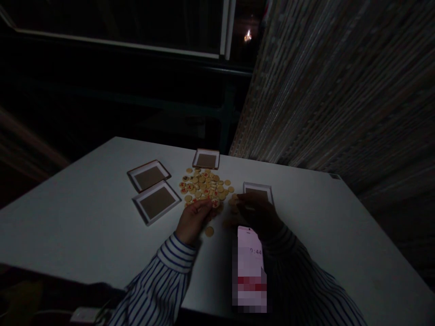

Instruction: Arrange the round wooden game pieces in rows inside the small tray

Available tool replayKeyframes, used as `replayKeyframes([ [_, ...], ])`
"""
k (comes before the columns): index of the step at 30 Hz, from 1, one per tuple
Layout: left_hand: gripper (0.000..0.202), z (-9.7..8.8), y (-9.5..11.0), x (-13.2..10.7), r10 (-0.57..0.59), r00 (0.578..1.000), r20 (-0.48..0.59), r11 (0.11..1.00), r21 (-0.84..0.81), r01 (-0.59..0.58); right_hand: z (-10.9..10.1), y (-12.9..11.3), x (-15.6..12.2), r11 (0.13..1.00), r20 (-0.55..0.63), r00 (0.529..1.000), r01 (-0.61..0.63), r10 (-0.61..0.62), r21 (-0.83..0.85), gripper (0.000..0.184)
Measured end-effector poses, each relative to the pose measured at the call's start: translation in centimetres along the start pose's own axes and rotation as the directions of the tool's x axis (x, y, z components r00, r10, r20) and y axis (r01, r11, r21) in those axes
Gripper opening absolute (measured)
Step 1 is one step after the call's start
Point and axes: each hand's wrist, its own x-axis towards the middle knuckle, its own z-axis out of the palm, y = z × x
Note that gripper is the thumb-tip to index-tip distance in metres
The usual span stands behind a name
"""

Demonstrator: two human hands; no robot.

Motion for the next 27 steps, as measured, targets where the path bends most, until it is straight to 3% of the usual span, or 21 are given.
replayKeyframes([
  [6, 0.039, 1.6, 0.3, 0.5, 0.039, 0.999, 0.011, 0.999, 0.032, -0.039, -1.2, 1.7, -1.0, 0.994, -0.037, 0.994, -0.101, 0.102, 0.034, 0.019],
  [19, 0.034, 6.1, 0.0, 2.1, 0.096, 0.991, 0.089, 0.995, -0.002, -0.097, -2.3, 5.1, -3.1, 0.982, -0.211, 0.959, -0.189, 0.187, 0.01, 0.018],
  [27, 0.035, 9.4, -0.9, 4.1, 0.019, 0.991, 0.13, 0.999, -0.042, -0.014, -3.0, 5.7, -3.3, 0.964, -0.188, 0.949, -0.265, 0.255, -0.033, 0.023],
])
